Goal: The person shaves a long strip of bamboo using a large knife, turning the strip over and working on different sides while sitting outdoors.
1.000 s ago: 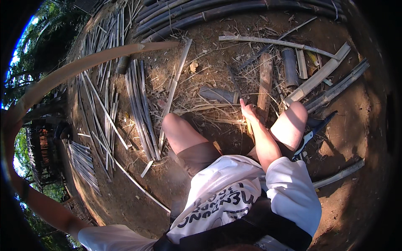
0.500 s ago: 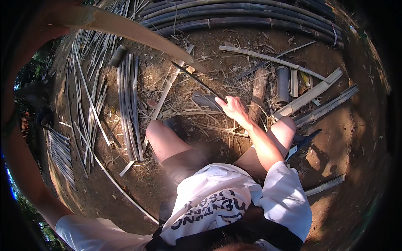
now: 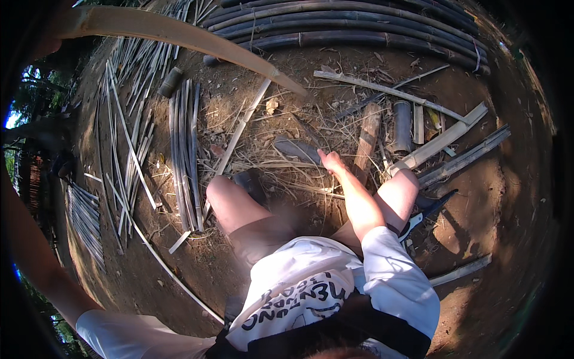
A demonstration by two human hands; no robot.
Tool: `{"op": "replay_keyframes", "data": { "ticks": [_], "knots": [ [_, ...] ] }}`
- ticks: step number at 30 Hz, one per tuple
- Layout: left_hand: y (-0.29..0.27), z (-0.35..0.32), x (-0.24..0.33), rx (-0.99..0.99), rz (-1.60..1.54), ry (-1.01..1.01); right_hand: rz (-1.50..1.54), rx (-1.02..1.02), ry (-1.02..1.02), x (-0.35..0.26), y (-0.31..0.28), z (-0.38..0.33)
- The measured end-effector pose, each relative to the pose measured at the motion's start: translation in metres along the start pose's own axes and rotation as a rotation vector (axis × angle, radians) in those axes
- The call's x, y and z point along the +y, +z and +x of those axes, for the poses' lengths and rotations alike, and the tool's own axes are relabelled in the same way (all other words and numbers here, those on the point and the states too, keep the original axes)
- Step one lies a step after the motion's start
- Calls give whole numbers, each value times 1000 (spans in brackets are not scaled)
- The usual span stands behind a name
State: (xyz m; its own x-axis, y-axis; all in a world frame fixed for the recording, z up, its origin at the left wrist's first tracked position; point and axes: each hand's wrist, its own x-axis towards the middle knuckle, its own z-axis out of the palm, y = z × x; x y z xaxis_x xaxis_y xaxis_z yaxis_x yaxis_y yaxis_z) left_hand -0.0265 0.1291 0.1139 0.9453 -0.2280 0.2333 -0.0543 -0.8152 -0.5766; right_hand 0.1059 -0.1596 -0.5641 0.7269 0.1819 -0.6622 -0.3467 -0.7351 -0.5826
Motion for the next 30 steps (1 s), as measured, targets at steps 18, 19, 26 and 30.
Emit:
{"op": "replay_keyframes", "data": {
  "ticks": [18, 19, 26, 30],
  "knots": [
    [8, 48, 27, -34, -495, -50, 659, 145, -222, 12, -3, -164],
    [7, 50, 28, -4, -618, -62, 645, 171, -238, 6, -6, -173],
    [39, 69, 54, 511, -1404, -94, 505, 322, -398, -51, -15, -182],
    [68, 113, 111, 977, -2238, -40, 558, 400, -515, -95, -38, -205]
  ]
}}
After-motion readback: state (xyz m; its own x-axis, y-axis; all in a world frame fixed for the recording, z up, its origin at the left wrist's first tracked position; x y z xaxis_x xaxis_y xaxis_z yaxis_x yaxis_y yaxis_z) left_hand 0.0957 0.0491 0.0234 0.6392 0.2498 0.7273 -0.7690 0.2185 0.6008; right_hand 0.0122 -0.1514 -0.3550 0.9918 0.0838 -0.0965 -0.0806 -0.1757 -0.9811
